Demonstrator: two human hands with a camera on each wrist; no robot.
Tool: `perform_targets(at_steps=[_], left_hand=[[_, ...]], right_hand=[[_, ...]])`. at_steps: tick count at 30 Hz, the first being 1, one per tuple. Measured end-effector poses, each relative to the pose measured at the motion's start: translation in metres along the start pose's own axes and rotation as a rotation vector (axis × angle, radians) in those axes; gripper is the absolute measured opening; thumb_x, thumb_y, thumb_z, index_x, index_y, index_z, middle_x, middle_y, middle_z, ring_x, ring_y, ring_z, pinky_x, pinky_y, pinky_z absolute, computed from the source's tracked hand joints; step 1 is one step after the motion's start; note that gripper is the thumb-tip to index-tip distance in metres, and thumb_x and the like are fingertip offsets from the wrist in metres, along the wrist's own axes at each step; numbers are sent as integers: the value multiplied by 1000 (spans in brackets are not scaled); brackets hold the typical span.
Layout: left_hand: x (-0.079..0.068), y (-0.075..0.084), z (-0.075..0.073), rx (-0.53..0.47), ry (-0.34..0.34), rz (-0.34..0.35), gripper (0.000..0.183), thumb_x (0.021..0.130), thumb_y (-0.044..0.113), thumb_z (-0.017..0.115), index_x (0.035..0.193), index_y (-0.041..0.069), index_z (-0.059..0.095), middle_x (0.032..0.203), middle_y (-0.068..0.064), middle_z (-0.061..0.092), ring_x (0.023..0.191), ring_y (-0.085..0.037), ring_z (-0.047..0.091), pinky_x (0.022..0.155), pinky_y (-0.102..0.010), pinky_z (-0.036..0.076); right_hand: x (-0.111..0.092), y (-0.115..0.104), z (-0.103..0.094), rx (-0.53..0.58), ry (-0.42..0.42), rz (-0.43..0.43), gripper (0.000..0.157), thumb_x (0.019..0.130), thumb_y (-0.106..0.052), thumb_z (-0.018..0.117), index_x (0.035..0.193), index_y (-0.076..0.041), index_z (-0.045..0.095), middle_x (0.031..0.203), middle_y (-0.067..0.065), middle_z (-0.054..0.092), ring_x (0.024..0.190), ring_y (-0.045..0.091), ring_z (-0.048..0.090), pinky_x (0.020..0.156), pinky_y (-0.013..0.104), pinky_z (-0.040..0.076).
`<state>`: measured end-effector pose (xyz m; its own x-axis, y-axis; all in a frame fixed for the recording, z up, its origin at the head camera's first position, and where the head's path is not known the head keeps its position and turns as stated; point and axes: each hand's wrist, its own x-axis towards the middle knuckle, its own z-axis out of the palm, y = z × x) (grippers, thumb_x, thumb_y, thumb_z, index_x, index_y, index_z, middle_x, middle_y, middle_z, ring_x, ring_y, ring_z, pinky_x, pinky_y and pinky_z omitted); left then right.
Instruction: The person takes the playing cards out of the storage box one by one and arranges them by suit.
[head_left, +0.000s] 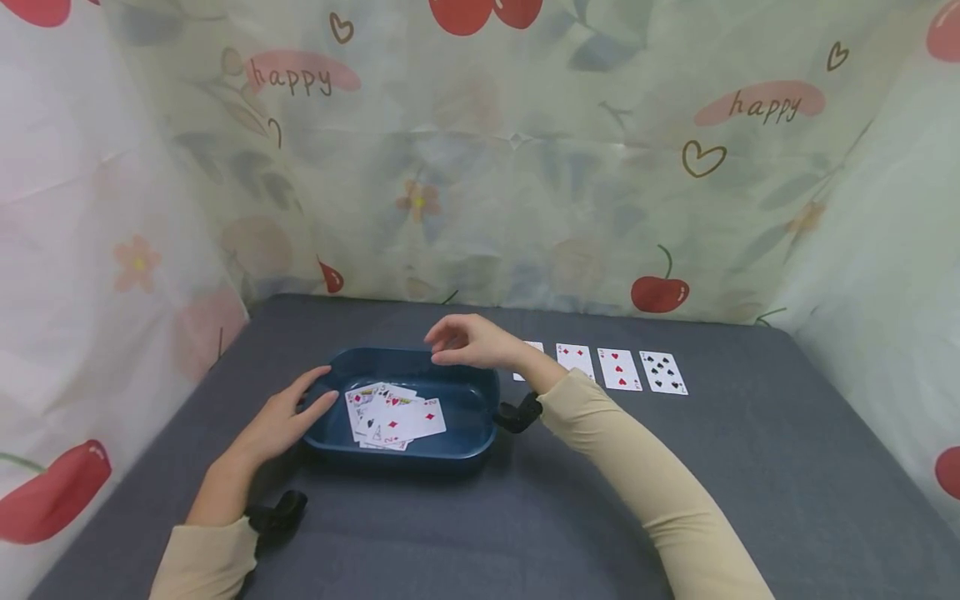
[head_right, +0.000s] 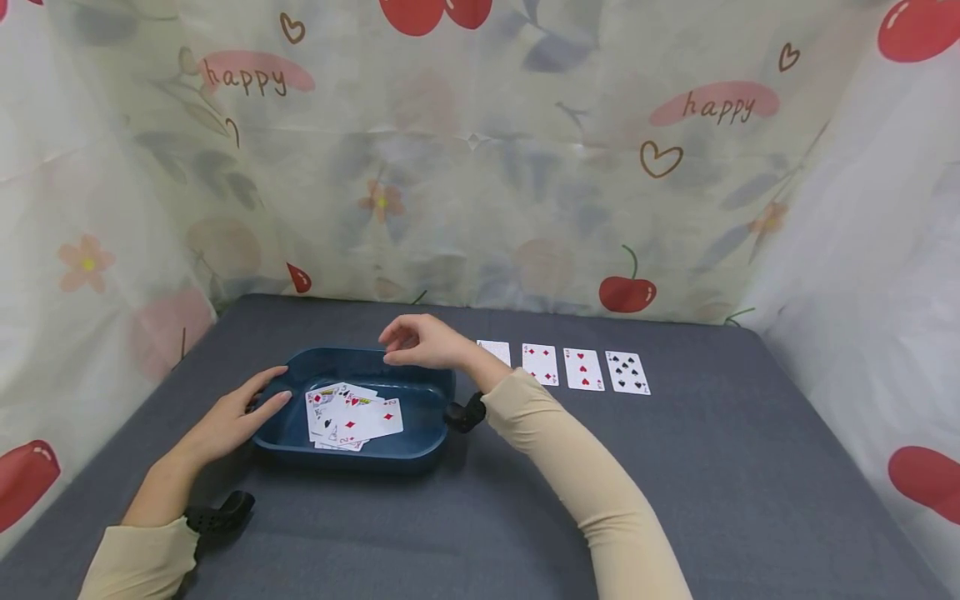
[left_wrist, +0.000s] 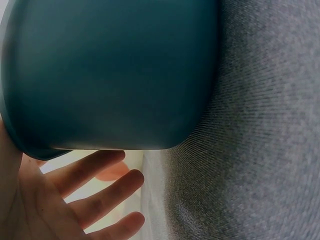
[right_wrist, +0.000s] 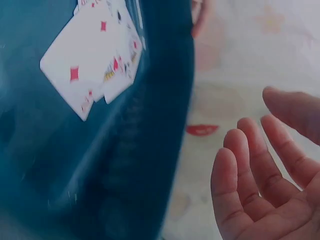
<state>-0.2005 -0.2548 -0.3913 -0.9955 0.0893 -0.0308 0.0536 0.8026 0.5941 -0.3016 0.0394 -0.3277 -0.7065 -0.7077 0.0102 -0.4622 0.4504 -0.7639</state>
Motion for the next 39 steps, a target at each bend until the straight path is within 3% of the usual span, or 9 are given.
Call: perform_targets(at_steps=[10, 22, 32, 39], left_hand=[[1, -1, 0, -2, 1, -3, 66, 96, 46, 42, 147, 9, 23, 147, -30, 27, 127, -51, 38, 99, -64, 35], [2, -2, 0, 4, -7, -3, 68, 95, 50, 41, 147, 10, 23, 147, -30, 29, 127, -51, 39, 97, -64, 37], [1, -1, -1, -2, -7, -1, 66, 96, 47, 41, 147, 9, 23, 147, -29, 29, 127, -50, 38, 98, -64, 36], [1, -1, -1, -7, -11, -6, 66, 96, 47, 41, 147, 10, 23, 147, -29, 28, 128, -50, 38, 98, -63, 36]], right_hand=[[32, 1, 34, -15, -179, 9, 40, 83, -10, 68, 120, 1, 57, 111, 16, 63, 96, 17, 61, 86, 23, 51], [48, 3, 60, -93, -364, 69, 43, 81, -11, 71, 121, -7, 57, 112, 12, 60, 93, 16, 55, 79, 21, 48], [49, 6, 71, -231, -376, 139, 54, 73, -14, 79, 121, -15, 53, 116, 4, 58, 103, 16, 51, 91, 26, 45], [48, 8, 76, -273, -380, 147, 60, 69, -11, 82, 121, -15, 51, 126, 10, 55, 100, 17, 51, 67, 20, 53]])
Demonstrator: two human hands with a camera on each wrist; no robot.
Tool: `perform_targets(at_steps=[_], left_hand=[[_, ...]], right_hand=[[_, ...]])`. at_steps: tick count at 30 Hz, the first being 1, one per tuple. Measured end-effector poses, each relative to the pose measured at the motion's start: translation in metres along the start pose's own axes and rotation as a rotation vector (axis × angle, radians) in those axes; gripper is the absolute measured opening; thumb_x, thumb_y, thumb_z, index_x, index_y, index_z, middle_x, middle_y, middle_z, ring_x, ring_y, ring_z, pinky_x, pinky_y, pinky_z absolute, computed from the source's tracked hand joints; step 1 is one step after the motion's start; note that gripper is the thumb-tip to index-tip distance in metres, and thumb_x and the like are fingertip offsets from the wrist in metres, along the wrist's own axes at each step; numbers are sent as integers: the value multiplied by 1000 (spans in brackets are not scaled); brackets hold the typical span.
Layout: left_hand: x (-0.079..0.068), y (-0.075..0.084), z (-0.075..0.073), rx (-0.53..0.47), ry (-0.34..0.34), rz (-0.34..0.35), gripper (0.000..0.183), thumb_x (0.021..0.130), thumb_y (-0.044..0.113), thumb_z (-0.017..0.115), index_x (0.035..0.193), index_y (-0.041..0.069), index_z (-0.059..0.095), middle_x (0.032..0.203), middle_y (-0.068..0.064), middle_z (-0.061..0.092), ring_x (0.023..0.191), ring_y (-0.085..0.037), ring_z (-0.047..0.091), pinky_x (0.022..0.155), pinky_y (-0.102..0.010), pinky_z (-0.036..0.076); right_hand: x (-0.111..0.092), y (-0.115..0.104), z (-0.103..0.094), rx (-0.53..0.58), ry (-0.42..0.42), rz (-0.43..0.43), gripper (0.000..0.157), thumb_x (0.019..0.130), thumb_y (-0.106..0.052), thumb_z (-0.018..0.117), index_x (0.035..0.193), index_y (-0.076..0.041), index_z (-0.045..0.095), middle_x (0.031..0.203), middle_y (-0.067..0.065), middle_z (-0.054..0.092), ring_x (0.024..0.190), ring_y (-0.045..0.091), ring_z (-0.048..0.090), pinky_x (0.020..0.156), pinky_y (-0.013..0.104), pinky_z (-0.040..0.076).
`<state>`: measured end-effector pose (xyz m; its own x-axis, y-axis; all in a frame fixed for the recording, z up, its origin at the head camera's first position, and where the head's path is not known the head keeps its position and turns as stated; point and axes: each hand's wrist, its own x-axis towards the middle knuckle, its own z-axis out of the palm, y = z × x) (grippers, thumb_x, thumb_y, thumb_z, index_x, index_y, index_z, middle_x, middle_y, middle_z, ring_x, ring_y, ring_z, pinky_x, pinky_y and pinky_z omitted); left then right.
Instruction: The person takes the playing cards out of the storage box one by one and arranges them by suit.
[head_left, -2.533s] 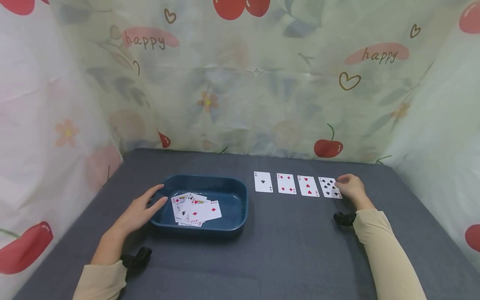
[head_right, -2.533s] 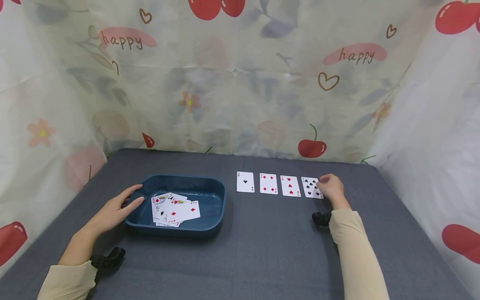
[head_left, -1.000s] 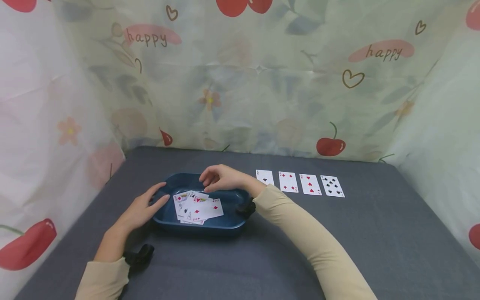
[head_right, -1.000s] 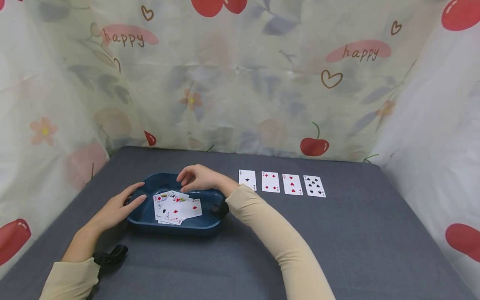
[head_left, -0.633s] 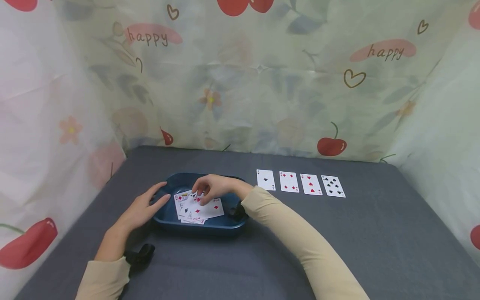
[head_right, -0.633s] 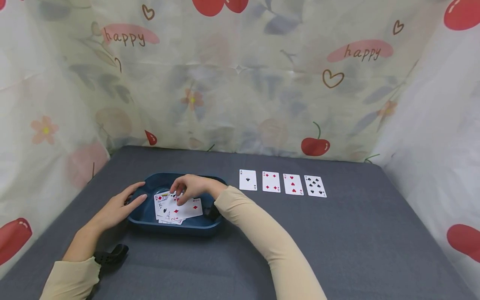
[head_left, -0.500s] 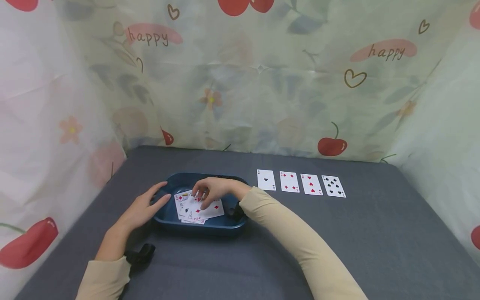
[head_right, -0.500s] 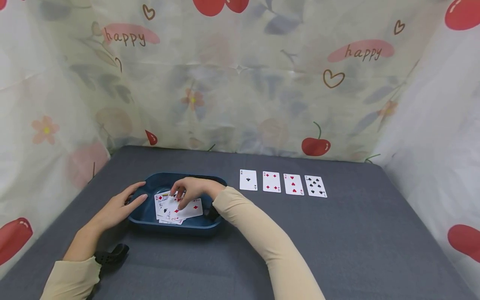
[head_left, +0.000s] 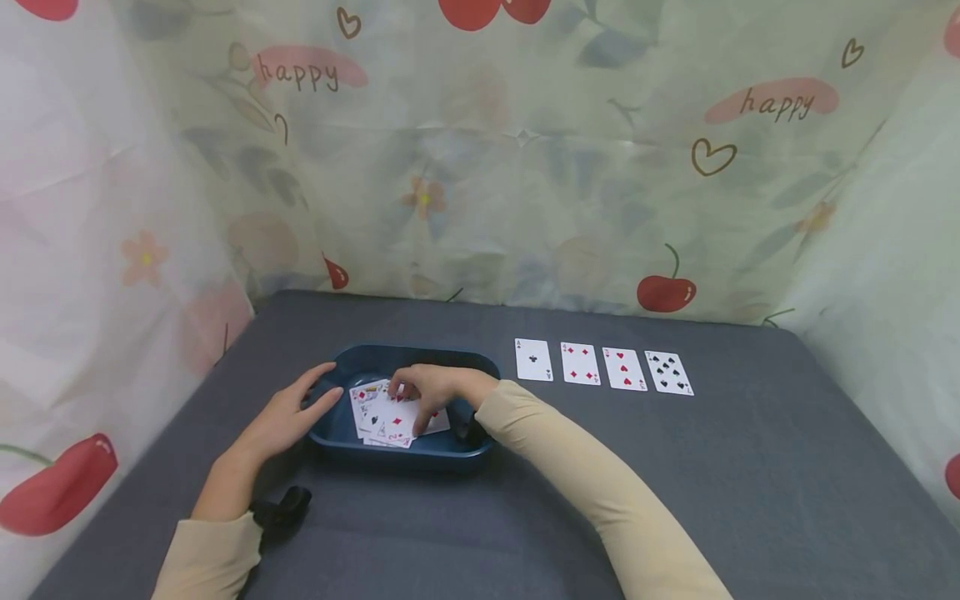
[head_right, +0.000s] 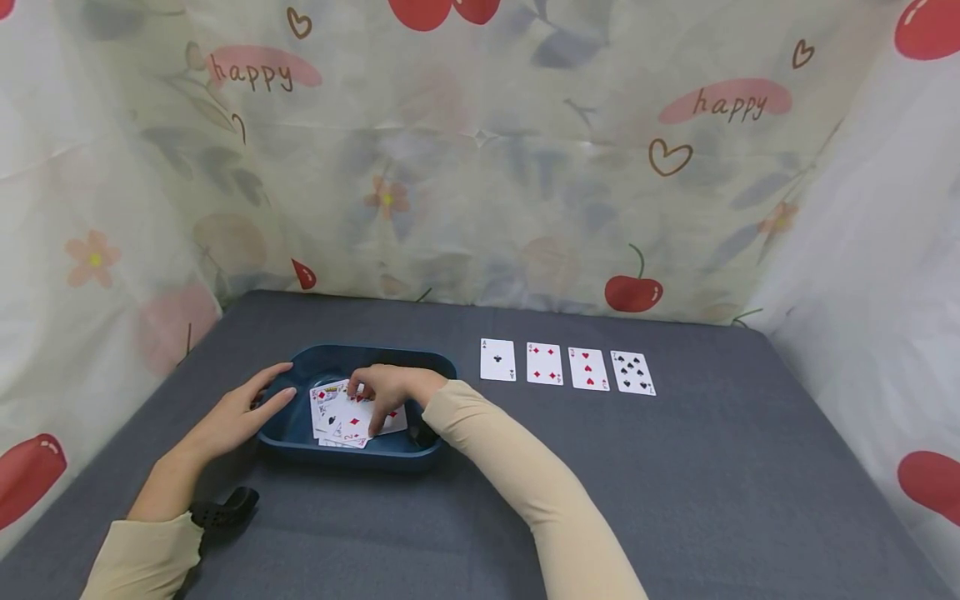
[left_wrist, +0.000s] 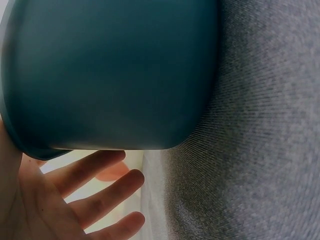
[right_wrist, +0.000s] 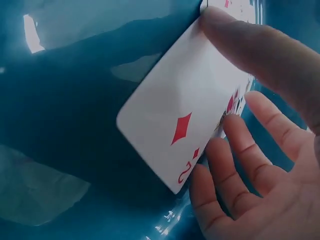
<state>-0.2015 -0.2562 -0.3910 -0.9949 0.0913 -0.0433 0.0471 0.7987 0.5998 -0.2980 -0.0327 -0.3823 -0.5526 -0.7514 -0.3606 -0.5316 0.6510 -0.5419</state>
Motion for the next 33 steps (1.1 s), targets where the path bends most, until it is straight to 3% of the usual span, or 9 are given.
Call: perform_targets(at_steps=[3, 12, 20, 33], left_hand=[[0, 0, 0, 1, -1, -3, 67, 96, 49, 41, 147, 10, 23, 148, -29, 28, 128, -50, 37, 99, -64, 36], [0, 0, 0, 1, -3, -4, 66, 96, 48, 41, 147, 10, 23, 148, -29, 28, 127, -49, 38, 98, -64, 36], [1, -1, 1, 1, -7, -8, 68, 95, 51, 40, 147, 11, 22, 148, -28, 28, 127, -49, 38, 98, -64, 36], [1, 0, 1, 3, -1, -2, 68, 95, 51, 40, 147, 10, 23, 148, -29, 28, 127, -49, 39, 99, -63, 36]], right_hand=[[0, 0, 1, -30, 10, 10, 59, 69, -12, 82, 120, -16, 51, 127, 10, 55, 98, 16, 52, 65, 20, 53], [-3, 3, 0, -37, 56, 13, 49, 76, -14, 76, 118, -17, 52, 113, 8, 59, 92, 15, 54, 80, 23, 48], [-7, 5, -10, 79, 58, -67, 38, 88, -7, 60, 124, -14, 48, 111, 10, 60, 92, 15, 55, 76, 21, 48], [-20, 5, -25, 246, 165, -164, 30, 90, -2, 57, 119, -10, 55, 104, 13, 64, 85, 15, 59, 71, 21, 52]])
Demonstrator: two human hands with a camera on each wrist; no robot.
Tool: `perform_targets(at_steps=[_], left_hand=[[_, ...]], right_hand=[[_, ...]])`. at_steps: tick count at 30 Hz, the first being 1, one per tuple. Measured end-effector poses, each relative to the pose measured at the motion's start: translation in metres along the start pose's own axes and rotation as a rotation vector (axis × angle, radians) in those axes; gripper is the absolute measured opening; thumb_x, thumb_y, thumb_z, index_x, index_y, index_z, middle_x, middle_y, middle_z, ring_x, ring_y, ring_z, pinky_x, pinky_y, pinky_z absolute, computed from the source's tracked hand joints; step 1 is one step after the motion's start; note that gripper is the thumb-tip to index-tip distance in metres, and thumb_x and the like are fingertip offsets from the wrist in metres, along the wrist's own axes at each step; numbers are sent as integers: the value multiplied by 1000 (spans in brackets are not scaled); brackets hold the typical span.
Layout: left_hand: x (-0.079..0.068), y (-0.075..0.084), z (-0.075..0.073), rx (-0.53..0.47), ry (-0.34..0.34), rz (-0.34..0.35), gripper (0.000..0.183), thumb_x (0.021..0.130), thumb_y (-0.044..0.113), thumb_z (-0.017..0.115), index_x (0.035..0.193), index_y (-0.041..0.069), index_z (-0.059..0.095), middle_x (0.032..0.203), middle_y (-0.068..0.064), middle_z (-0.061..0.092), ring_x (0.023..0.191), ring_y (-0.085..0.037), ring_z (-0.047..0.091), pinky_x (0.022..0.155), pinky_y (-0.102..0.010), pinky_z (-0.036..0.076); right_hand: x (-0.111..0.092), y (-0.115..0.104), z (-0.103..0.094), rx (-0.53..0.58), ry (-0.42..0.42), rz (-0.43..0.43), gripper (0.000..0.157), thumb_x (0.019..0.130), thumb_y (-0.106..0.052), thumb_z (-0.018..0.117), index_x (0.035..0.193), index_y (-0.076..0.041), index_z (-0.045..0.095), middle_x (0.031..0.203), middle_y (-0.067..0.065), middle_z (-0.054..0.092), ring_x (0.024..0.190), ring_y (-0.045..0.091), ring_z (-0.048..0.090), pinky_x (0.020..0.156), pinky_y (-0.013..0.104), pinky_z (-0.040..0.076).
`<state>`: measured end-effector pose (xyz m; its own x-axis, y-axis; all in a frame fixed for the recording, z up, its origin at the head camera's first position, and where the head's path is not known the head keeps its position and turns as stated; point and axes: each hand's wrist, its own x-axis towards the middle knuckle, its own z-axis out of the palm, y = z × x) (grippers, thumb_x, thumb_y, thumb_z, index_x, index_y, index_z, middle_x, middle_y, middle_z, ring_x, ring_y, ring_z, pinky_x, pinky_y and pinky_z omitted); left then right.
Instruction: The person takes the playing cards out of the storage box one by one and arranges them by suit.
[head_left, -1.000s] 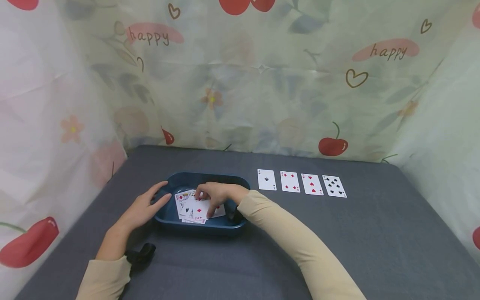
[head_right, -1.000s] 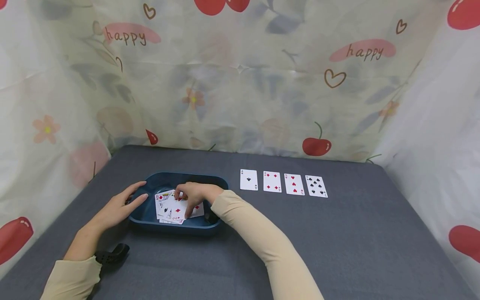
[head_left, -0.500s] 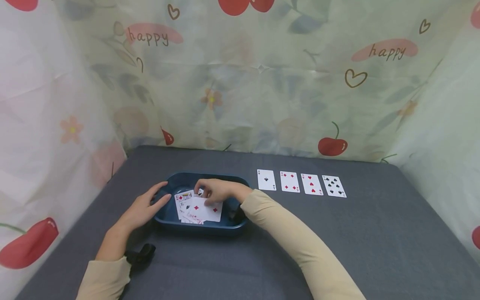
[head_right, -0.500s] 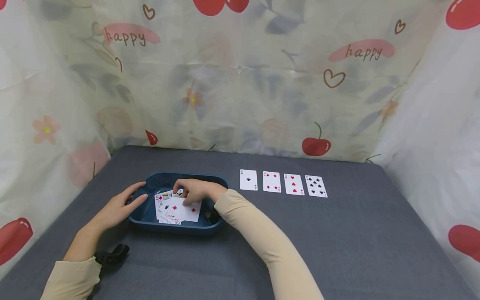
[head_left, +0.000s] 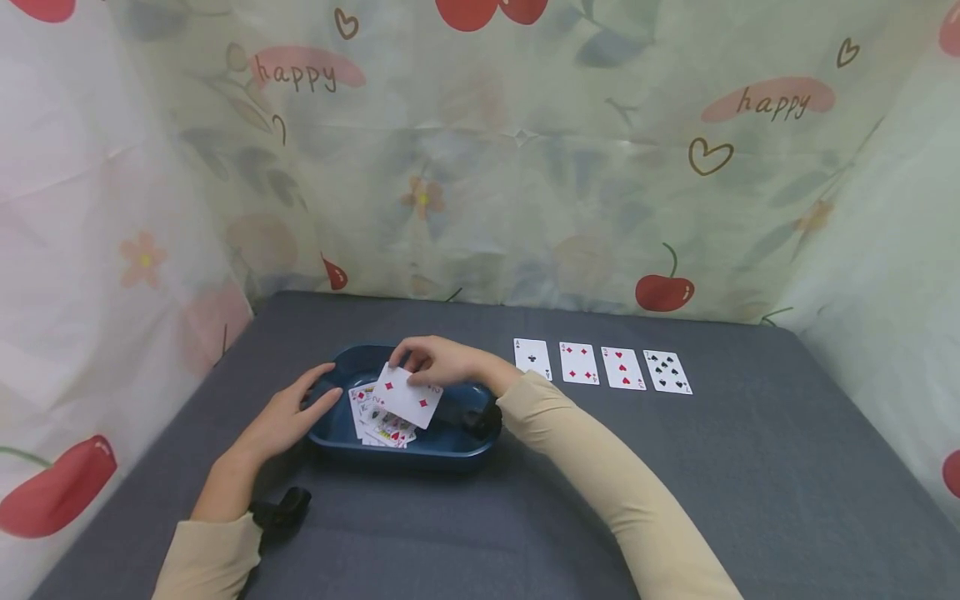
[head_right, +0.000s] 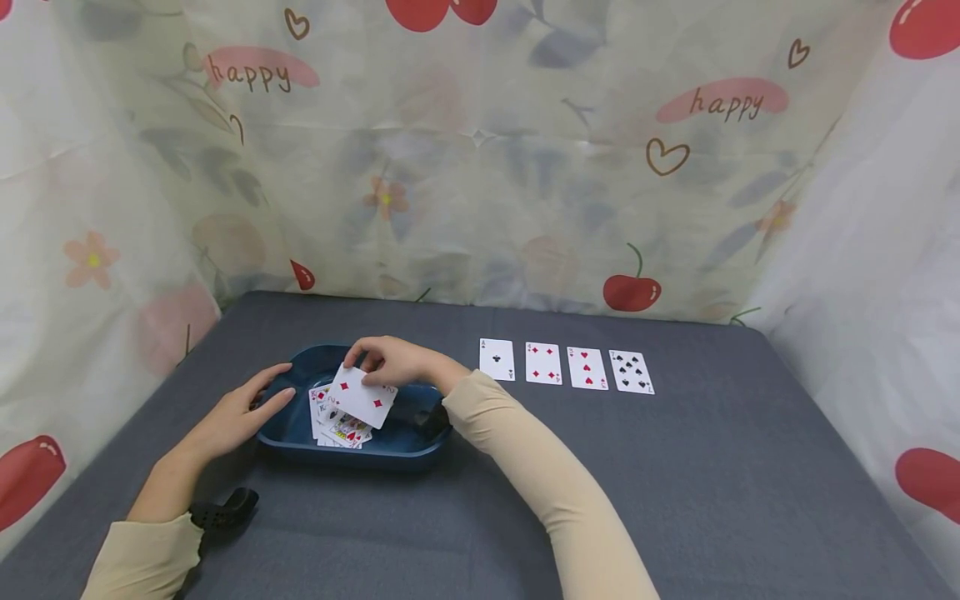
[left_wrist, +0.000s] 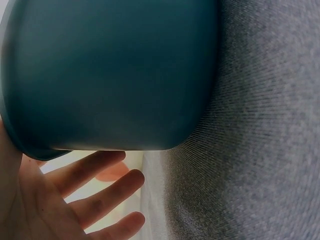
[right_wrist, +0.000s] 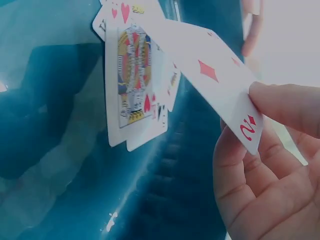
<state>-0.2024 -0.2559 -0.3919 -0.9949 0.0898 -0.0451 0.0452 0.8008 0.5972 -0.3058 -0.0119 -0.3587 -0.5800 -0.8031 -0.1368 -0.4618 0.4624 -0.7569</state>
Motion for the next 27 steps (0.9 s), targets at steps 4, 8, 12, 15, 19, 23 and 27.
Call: perform_targets(at_steps=[4, 8, 12, 15, 19, 23, 27], left_hand=[[0, 1, 0, 2, 1, -1, 69, 95, 52, 40, 147, 10, 23, 148, -29, 28, 127, -49, 39, 99, -63, 36], [0, 1, 0, 3, 3, 0, 68, 95, 50, 40, 147, 10, 23, 147, -29, 28, 127, -50, 38, 99, -64, 36], [0, 1, 0, 4, 6, 5, 66, 96, 48, 41, 147, 10, 23, 147, -30, 29, 127, -50, 39, 98, -63, 36], [-1, 1, 0, 5, 8, 8, 65, 96, 47, 41, 147, 10, 24, 146, -30, 30, 126, -50, 40, 98, -63, 36], [-1, 1, 0, 3, 7, 9, 65, 96, 47, 41, 146, 9, 24, 146, -30, 30, 126, -49, 40, 98, -63, 36], [-2, 1, 0, 4, 11, 15, 65, 96, 46, 42, 146, 9, 24, 146, -30, 30, 126, -49, 40, 98, -63, 37], [-2, 2, 0, 4, 16, 22, 64, 96, 45, 42, 146, 9, 25, 146, -30, 30, 126, -50, 40, 98, -63, 36]], right_hand=[[-7, -1, -6, 31, 36, 7, 31, 90, -2, 56, 120, -10, 55, 105, 13, 64, 85, 15, 60, 71, 22, 52], [-15, 1, -13, 74, 77, 22, 33, 90, -1, 55, 122, -8, 54, 107, 15, 64, 84, 15, 62, 70, 22, 52], [-24, 3, -20, 98, 126, 22, 33, 89, -1, 56, 122, -6, 53, 108, 17, 63, 82, 16, 64, 68, 22, 51], [-31, 7, -24, 111, 171, 26, 34, 88, -2, 58, 122, -5, 53, 108, 18, 62, 82, 16, 64, 68, 22, 51], [-42, 13, -30, 138, 220, 44, 36, 88, -2, 58, 123, -5, 52, 109, 17, 61, 84, 16, 64, 70, 23, 52], [-53, 18, -35, 152, 256, 61, 37, 88, -4, 59, 124, -7, 52, 110, 17, 60, 85, 16, 64, 71, 23, 52], [-66, 23, -41, 170, 288, 91, 38, 88, -6, 60, 125, -9, 52, 111, 15, 59, 87, 17, 63, 71, 24, 50]])
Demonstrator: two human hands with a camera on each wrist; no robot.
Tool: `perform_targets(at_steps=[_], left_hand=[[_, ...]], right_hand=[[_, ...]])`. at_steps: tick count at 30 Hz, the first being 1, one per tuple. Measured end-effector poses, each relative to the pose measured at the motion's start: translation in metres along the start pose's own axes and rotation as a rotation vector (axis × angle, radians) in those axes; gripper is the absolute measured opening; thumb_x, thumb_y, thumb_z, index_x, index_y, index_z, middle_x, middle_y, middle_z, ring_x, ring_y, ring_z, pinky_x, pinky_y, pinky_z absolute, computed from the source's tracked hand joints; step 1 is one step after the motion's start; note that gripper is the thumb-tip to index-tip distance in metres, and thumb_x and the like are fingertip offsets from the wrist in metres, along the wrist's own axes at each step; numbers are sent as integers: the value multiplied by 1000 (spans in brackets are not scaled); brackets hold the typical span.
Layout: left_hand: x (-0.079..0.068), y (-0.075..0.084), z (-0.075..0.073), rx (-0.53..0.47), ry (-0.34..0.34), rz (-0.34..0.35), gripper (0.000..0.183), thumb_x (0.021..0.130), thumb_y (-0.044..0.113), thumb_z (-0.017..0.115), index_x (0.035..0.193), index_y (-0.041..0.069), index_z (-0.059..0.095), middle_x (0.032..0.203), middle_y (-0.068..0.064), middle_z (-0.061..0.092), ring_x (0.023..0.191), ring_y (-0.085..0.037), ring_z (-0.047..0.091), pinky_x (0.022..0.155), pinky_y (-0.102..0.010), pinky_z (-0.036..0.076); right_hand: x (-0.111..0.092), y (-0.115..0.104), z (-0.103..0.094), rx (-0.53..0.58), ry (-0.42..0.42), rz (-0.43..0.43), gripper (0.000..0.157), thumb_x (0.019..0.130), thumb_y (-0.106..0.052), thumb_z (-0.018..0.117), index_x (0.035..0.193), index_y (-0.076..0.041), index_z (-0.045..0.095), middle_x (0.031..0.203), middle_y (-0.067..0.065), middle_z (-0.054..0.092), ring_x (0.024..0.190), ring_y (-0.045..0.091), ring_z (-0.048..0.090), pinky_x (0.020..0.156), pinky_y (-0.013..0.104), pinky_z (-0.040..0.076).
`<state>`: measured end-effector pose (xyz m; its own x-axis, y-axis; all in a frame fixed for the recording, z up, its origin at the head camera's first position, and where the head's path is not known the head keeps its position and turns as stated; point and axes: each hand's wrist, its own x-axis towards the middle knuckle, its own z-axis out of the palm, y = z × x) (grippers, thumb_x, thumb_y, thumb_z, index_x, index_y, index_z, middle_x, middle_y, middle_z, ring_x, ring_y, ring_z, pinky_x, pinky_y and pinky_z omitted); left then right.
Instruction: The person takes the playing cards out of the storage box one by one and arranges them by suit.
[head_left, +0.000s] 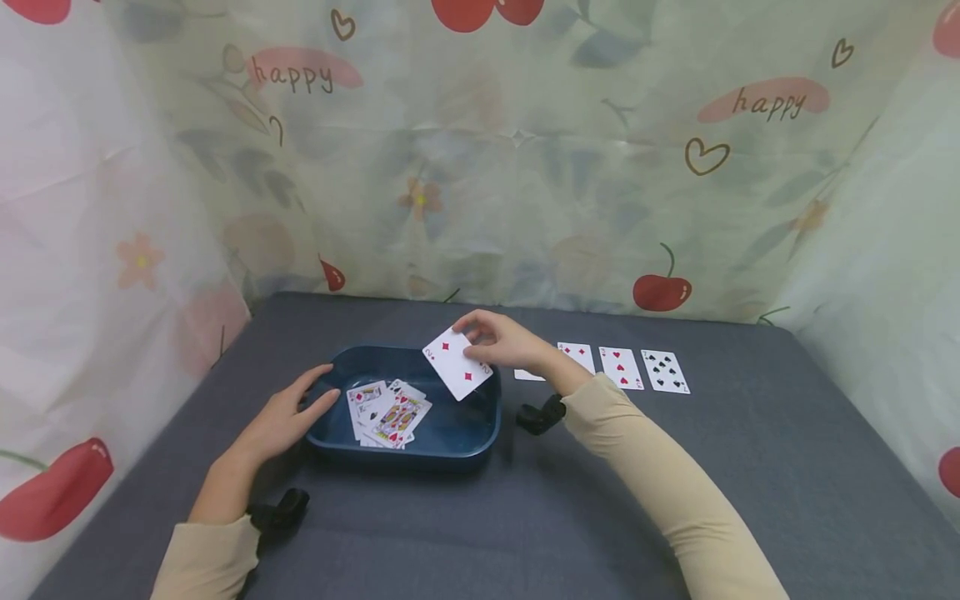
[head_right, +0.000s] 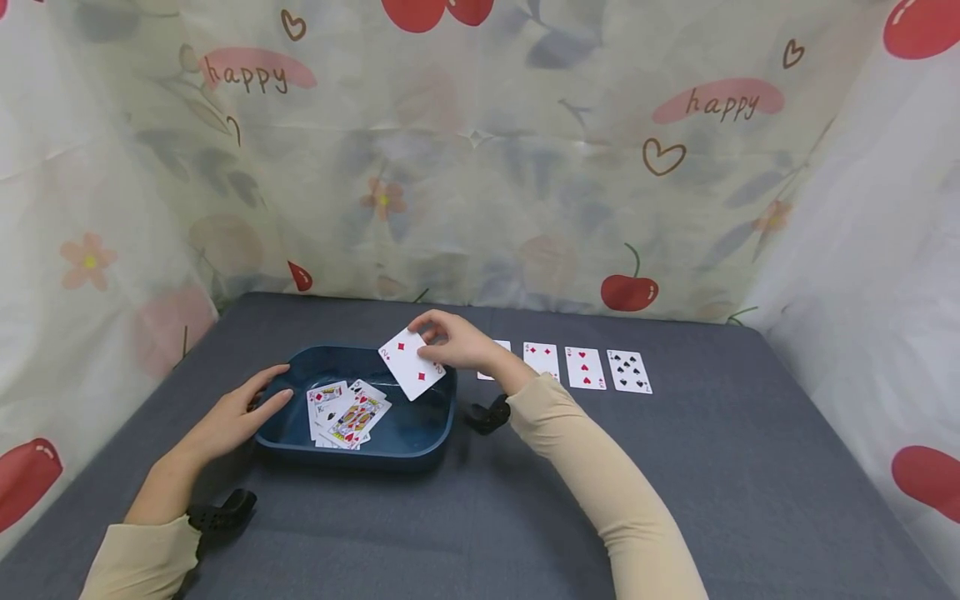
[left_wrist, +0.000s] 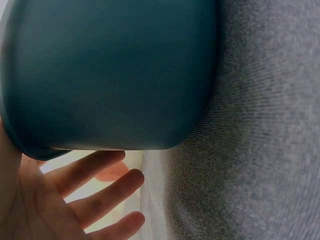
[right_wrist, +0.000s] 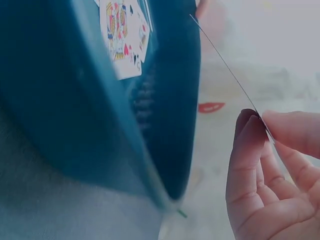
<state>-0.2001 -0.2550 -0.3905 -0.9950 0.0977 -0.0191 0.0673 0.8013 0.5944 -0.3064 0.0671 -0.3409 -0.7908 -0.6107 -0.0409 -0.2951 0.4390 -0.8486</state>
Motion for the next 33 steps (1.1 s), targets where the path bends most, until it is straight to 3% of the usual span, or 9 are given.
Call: perform_targets(at_steps=[10, 16, 19, 24, 29, 33], left_hand=[[0, -1, 1, -2, 7, 8, 64, 97, 45, 41, 146, 8, 25, 147, -30, 30, 126, -50, 40, 98, -63, 36], [0, -2, 1, -7, 2, 4, 65, 96, 46, 41, 147, 9, 24, 147, -29, 30, 127, -49, 40, 98, -63, 36], [0, -1, 1, -8, -2, 2, 65, 96, 47, 41, 147, 10, 24, 147, -28, 30, 127, -49, 40, 98, -63, 36], [0, -1, 1, -4, -5, -3, 65, 96, 47, 41, 147, 10, 24, 147, -29, 30, 126, -49, 40, 98, -63, 36], [1, -2, 1, 0, -7, -4, 65, 96, 47, 41, 147, 10, 24, 147, -29, 29, 126, -49, 40, 98, -63, 36], [1, -2, 1, 1, -7, -5, 65, 96, 47, 41, 147, 10, 24, 147, -28, 30, 126, -48, 40, 98, -63, 36]], right_hand=[[-31, 22, -25, 69, 84, 46, 41, 88, -6, 58, 128, -7, 48, 112, 17, 55, 86, 16, 62, 68, 24, 50], [-52, 37, -39, 56, 142, 66, 43, 88, -10, 61, 129, -6, 47, 116, 19, 53, 89, 17, 60, 77, 33, 50], [-62, 46, -45, 60, 162, 71, 44, 87, -10, 61, 129, -4, 47, 113, 18, 52, 87, 16, 59, 76, 31, 50], [-77, 61, -52, 89, 175, 87, 46, 87, -9, 61, 129, -2, 44, 106, 14, 49, 78, 9, 57, 71, 24, 49], [-92, 74, -57, 61, 201, 106, 48, 87, -10, 61, 130, 2, 42, 112, 22, 51, 77, 8, 57, 73, 30, 50], [-101, 83, -59, 37, 239, 153, 49, 87, -10, 62, 129, 2, 41, 110, 21, 52, 75, 8, 57, 73, 30, 50]])
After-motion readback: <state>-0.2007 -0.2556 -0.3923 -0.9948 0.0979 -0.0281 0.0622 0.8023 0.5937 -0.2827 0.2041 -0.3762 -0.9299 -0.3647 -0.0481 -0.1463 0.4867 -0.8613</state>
